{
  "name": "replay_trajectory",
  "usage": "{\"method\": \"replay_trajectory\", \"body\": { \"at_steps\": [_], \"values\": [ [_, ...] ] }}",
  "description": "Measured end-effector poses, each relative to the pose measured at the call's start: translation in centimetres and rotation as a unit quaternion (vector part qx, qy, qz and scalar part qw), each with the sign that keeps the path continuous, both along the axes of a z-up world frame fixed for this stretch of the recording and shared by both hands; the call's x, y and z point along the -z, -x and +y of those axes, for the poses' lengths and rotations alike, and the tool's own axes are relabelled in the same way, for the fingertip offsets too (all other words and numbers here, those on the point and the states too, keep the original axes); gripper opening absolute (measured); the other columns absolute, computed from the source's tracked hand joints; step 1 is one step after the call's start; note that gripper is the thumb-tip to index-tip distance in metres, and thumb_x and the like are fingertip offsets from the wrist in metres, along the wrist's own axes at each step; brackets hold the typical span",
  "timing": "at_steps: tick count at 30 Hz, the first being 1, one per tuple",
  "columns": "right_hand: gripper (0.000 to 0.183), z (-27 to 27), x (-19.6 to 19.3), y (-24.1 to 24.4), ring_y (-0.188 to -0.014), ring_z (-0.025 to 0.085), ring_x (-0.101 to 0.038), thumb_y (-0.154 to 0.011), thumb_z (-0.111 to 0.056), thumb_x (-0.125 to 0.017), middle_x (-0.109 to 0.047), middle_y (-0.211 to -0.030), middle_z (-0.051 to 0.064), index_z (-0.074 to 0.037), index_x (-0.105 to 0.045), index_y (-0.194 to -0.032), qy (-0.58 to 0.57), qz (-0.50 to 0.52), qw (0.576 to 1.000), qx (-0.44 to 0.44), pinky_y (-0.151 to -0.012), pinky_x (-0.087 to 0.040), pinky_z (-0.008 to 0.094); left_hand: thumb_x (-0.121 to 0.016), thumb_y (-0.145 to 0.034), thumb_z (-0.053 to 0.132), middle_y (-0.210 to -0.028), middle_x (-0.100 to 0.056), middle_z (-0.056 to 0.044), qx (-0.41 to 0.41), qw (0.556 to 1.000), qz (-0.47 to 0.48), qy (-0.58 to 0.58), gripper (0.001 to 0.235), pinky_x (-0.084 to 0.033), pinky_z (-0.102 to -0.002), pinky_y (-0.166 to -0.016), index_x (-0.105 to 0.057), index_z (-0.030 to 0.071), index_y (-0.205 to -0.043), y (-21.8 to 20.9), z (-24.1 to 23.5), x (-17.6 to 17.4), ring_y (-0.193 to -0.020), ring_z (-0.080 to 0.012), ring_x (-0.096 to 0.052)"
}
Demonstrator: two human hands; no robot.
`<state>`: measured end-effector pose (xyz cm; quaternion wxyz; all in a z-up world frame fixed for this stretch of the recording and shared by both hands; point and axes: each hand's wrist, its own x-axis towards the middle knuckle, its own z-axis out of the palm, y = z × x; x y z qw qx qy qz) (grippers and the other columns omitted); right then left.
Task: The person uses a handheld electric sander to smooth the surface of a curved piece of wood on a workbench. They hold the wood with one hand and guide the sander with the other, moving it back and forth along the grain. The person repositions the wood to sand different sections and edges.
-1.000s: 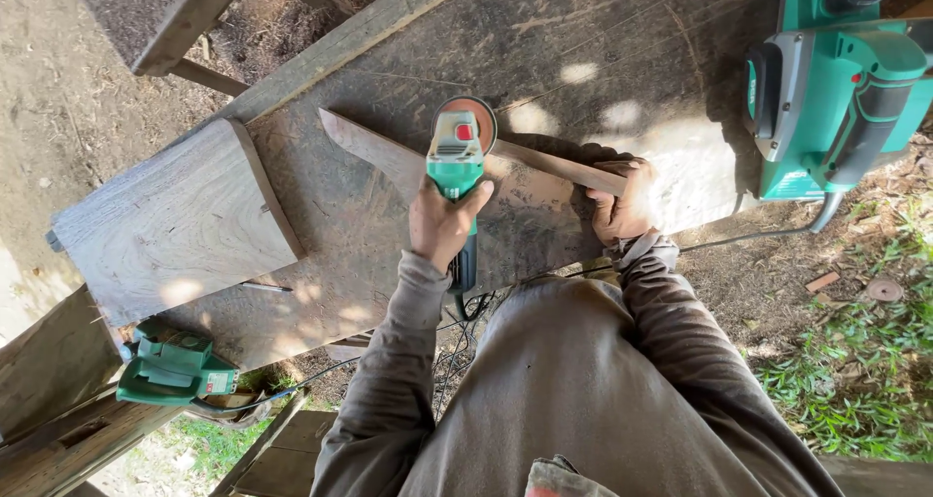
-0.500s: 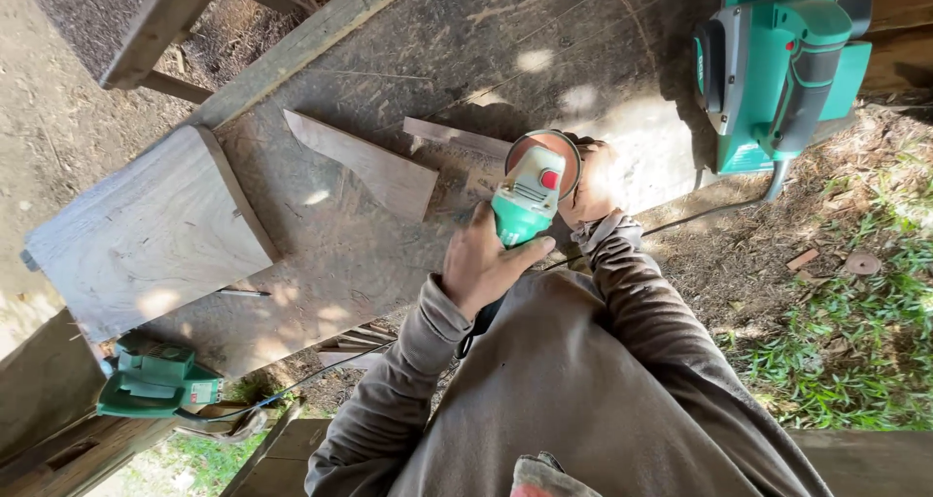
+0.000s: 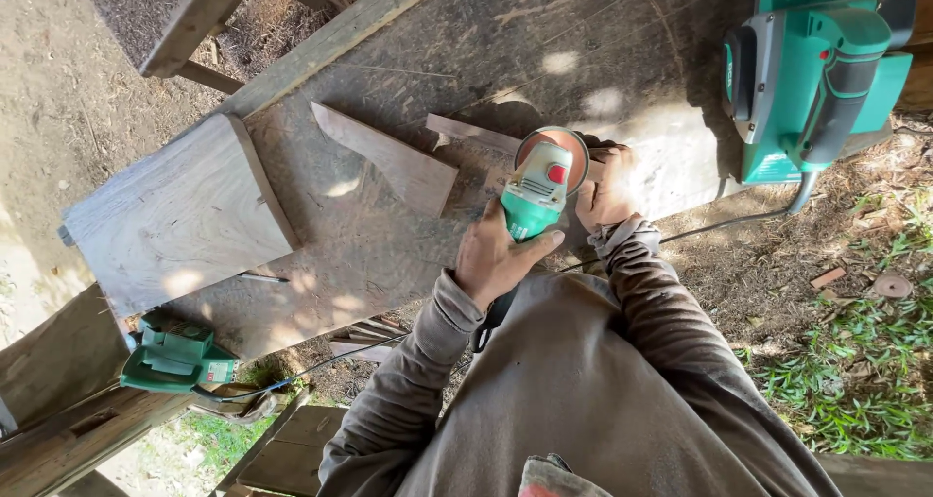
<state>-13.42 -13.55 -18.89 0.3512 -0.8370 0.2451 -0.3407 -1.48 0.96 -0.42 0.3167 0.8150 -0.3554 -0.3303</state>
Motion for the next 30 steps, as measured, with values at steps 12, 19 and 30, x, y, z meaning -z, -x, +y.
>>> {"method": "replay_trajectory", "body": {
  "at_steps": [12,19,30],
  "values": [
    [0.041,0.2,-2.8,-0.1,-0.110,0.039,-0.058,-0.110,-0.039,-0.059,-0.064,-0.115,0.017,0.000,-0.058,-0.122,-0.042,0.000,0.999,0.012,-0.099,-0.048,0.049,-0.082,-0.081,0.041,-0.104,-0.078,-0.014,-0.062,0.997,0.054,0.001,0.056,-0.059,-0.039,-0.081,-0.066,0.003,-0.119,-2.3,0.4,-0.3,-0.095,-0.0281,-0.078],
    [0.035,-0.2,-4.0,-0.3,-0.112,0.037,-0.060,-0.112,-0.034,-0.057,-0.066,-0.120,0.016,0.000,-0.058,-0.123,-0.018,-0.042,0.999,-0.019,-0.101,-0.046,0.050,-0.080,-0.084,0.037,-0.104,-0.077,-0.011,-0.072,0.994,0.082,0.031,0.049,-0.059,-0.037,-0.081,-0.068,0.005,-0.119,-3.6,1.0,0.8,-0.094,-0.0238,-0.076],
    [0.037,-0.4,-4.1,-0.6,-0.110,0.037,-0.061,-0.114,-0.036,-0.052,-0.067,-0.119,0.015,0.000,-0.061,-0.119,-0.018,-0.061,0.998,-0.025,-0.100,-0.047,0.049,-0.083,-0.080,0.040,-0.100,-0.078,-0.016,-0.095,0.995,0.027,-0.011,0.053,-0.060,-0.040,-0.082,-0.068,0.003,-0.116,-5.4,1.5,2.8,-0.093,-0.0295,-0.078]
  ]
}}
